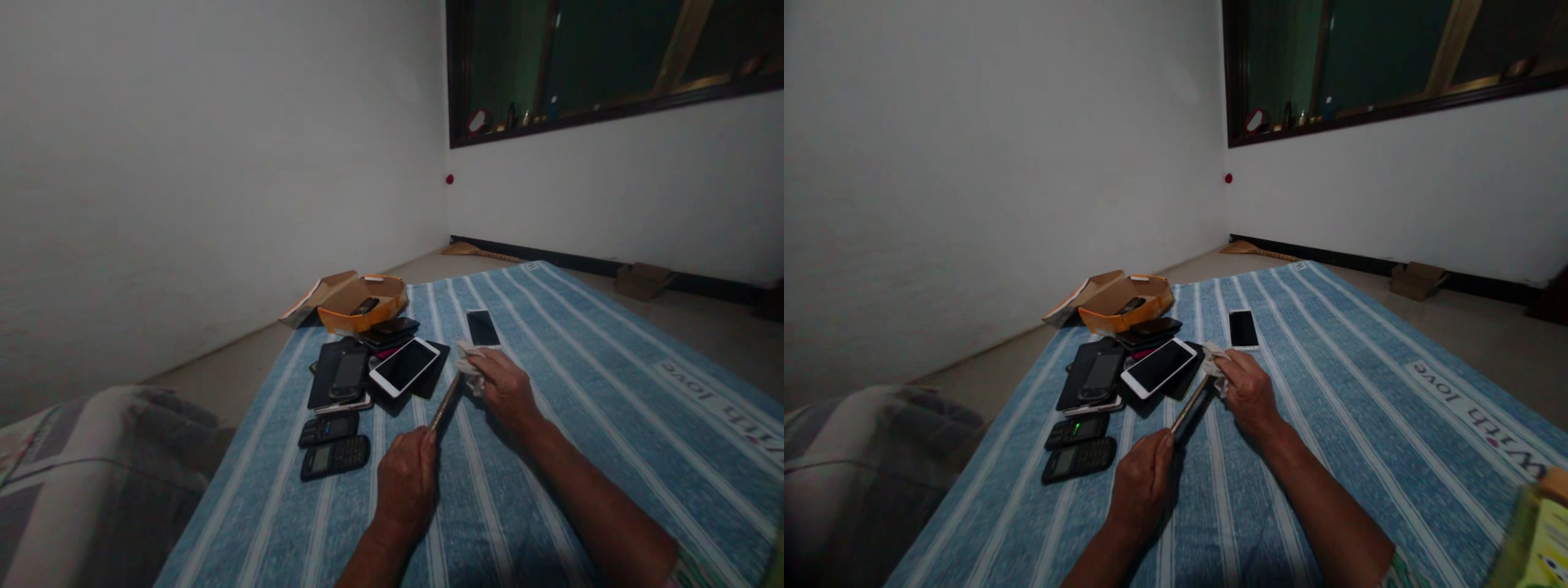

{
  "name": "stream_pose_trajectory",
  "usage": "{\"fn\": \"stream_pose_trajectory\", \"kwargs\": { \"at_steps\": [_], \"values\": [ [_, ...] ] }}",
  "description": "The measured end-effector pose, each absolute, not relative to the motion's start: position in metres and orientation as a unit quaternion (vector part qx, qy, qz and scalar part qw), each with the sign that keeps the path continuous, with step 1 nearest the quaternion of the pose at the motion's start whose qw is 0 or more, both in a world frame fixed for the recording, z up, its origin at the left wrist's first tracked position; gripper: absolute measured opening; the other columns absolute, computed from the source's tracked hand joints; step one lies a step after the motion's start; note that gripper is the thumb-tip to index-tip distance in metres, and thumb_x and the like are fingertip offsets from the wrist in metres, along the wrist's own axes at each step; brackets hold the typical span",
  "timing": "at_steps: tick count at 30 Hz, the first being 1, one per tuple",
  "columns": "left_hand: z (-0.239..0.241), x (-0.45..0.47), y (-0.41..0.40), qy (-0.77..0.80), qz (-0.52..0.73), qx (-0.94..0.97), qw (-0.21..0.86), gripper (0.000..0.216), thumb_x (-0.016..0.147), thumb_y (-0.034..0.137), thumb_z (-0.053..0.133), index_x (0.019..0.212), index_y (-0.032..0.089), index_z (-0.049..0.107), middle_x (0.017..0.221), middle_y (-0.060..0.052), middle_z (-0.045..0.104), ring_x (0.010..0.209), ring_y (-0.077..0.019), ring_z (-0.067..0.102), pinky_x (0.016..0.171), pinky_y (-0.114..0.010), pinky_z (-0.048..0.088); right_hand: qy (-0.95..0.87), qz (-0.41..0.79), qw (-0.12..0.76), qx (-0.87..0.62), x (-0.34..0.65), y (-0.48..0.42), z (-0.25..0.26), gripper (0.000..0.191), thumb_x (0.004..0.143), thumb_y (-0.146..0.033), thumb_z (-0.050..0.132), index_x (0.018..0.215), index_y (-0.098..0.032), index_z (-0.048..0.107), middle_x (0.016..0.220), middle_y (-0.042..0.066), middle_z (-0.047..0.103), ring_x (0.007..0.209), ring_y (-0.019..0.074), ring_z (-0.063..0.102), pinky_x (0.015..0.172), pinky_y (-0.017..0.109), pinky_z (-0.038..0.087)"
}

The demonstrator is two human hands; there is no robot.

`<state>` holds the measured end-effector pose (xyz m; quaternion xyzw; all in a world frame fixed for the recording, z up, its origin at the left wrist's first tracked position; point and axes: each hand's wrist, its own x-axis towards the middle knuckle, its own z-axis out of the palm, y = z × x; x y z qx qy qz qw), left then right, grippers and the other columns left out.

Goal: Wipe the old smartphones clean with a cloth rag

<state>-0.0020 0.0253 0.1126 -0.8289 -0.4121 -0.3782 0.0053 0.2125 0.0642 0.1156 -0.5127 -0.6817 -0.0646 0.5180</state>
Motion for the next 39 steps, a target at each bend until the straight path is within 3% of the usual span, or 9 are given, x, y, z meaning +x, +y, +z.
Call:
{"fn": "stream_pose_trajectory", "kwargs": {
  "at_steps": [5,10,16,23,29,36,39],
  "values": [
    [0.114,-0.002,0.025,-0.401,-0.389,-0.829,0.004,0.039,0.103,0.022,0.03,0.083,0.017,0.062,0.069,-0.004,0.069,0.062,-0.0177,0.066,0.059,-0.029,0.055,-0.74,-0.076,0.466,-0.48,0.194,0.063,0.122,0.029,0.086,-0.005,0.045,0.091,-0.019,0.07,0.094,0.01,0.066,0.094,0.022,0.058,0.082,0.034,0.05],
    [0.115,-0.001,0.026,-0.406,-0.391,-0.826,0.002,0.042,0.104,0.026,0.028,0.08,0.018,0.061,0.068,-0.004,0.069,0.062,-0.0172,0.066,0.058,-0.028,0.054,-0.773,-0.04,0.471,-0.424,0.168,0.05,0.128,0.026,0.085,-0.005,0.044,0.073,-0.018,0.062,0.078,0.007,0.056,0.081,0.0209,0.052,0.073,0.033,0.048],
    [0.114,-0.002,0.03,-0.407,-0.405,-0.818,0.029,0.047,0.105,0.026,0.024,0.073,0.019,0.057,0.06,-0.003,0.066,0.054,-0.0162,0.064,0.052,-0.026,0.05,-0.797,0.023,0.462,-0.388,0.152,0.037,0.132,0.025,0.086,-0.005,0.045,0.075,-0.019,0.063,0.082,0.007,0.059,0.087,0.0199,0.057,0.079,0.032,0.05],
    [0.115,-0.001,0.027,-0.407,-0.394,-0.824,0.015,0.043,0.105,0.026,0.026,0.079,0.018,0.059,0.064,-0.003,0.067,0.057,-0.0166,0.065,0.055,-0.026,0.052,-0.746,-0.011,0.495,-0.445,0.168,0.05,0.123,0.031,0.081,0.001,0.044,0.082,-0.019,0.068,0.088,0.008,0.063,0.088,0.0199,0.059,0.081,0.033,0.052],
    [0.114,-0.002,0.029,-0.41,-0.411,-0.814,0.01,0.044,0.104,0.024,0.026,0.075,0.019,0.058,0.062,-0.004,0.067,0.056,-0.0162,0.065,0.052,-0.025,0.05,-0.792,0.01,0.476,-0.383,0.15,0.036,0.124,0.025,0.09,-0.008,0.046,0.09,-0.017,0.069,0.092,0.009,0.064,0.098,0.0213,0.06,0.088,0.035,0.053],
    [0.111,-0.002,0.028,-0.416,-0.392,-0.82,-0.015,0.042,0.104,0.028,0.027,0.081,0.018,0.062,0.068,-0.004,0.069,0.063,-0.0181,0.067,0.059,-0.029,0.054,-0.763,-0.047,0.48,-0.431,0.171,0.052,0.12,0.03,0.085,-0.001,0.045,0.089,-0.019,0.069,0.093,0.009,0.064,0.094,0.021,0.06,0.087,0.035,0.053],
    [0.109,0.0,0.024,-0.426,-0.392,-0.815,-0.038,0.037,0.104,0.03,0.031,0.092,0.017,0.064,0.076,-0.006,0.07,0.07,-0.0196,0.067,0.063,-0.031,0.056,-0.749,-0.059,0.479,-0.454,0.179,0.056,0.117,0.033,0.082,0.001,0.045,0.088,-0.02,0.068,0.093,0.009,0.064,0.095,0.0209,0.06,0.085,0.034,0.053]
  ]
}}
